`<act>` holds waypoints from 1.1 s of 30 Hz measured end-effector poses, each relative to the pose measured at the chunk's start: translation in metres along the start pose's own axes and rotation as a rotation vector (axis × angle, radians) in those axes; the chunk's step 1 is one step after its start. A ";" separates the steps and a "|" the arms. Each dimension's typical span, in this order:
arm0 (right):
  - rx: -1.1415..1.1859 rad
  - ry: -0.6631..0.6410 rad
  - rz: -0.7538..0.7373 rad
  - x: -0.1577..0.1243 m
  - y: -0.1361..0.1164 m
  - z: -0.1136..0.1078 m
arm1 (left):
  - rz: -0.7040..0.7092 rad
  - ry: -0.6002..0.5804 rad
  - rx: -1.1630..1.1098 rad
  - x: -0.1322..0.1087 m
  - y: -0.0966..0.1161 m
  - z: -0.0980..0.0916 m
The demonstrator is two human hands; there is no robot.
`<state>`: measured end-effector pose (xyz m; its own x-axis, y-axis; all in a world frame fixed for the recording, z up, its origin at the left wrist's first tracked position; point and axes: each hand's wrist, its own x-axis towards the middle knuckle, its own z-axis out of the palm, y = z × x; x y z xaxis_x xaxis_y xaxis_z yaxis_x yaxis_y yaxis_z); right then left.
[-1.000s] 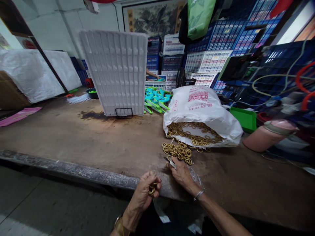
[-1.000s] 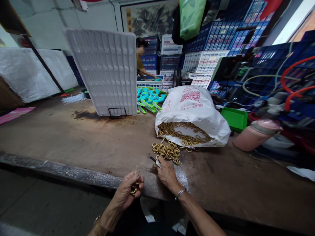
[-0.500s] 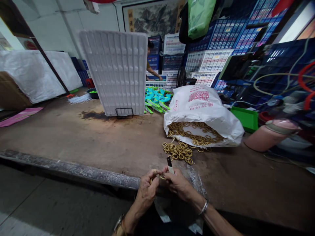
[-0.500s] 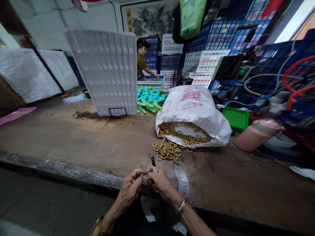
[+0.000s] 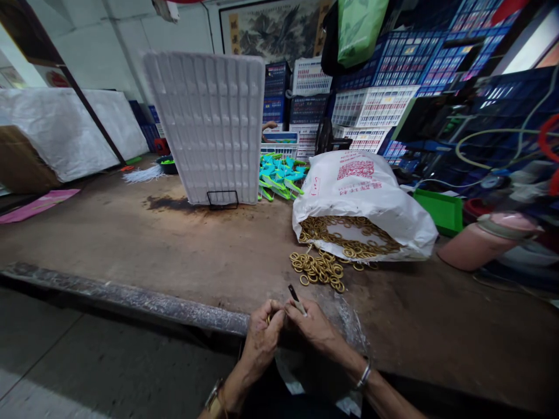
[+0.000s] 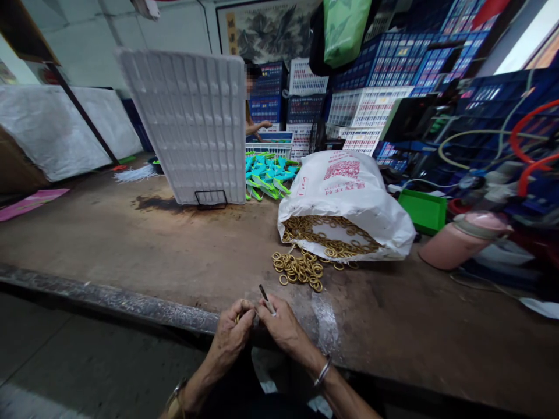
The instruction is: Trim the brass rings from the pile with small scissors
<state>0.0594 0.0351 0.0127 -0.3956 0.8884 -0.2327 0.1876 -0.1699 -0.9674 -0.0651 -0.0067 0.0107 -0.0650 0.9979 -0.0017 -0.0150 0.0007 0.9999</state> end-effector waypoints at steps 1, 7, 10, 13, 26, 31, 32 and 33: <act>-0.038 0.016 -0.037 0.000 0.000 0.000 | 0.000 0.008 -0.002 0.001 -0.001 0.000; -0.073 0.058 -0.027 0.003 0.007 0.002 | -0.132 -0.025 -0.070 0.000 -0.002 -0.001; -0.039 0.059 0.037 0.005 0.014 0.002 | -0.224 -0.078 -0.097 -0.001 0.000 -0.001; -0.014 0.020 0.078 0.004 0.018 0.002 | -0.247 -0.108 -0.138 -0.001 0.001 -0.001; -0.008 0.027 0.006 0.009 0.025 0.004 | -0.206 -0.098 -0.116 -0.002 -0.003 -0.001; 0.023 0.011 0.029 0.004 0.017 0.004 | -0.232 -0.105 -0.169 -0.002 -0.002 0.001; 0.017 0.002 0.026 0.002 0.015 0.003 | -0.250 -0.108 -0.190 -0.002 -0.001 0.001; 0.009 -0.006 0.023 0.002 0.014 0.003 | -0.268 -0.109 -0.216 -0.002 -0.001 0.001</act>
<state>0.0587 0.0328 -0.0013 -0.3968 0.8817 -0.2553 0.1889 -0.1938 -0.9627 -0.0635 -0.0090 0.0099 0.0763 0.9653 -0.2498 -0.2285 0.2608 0.9380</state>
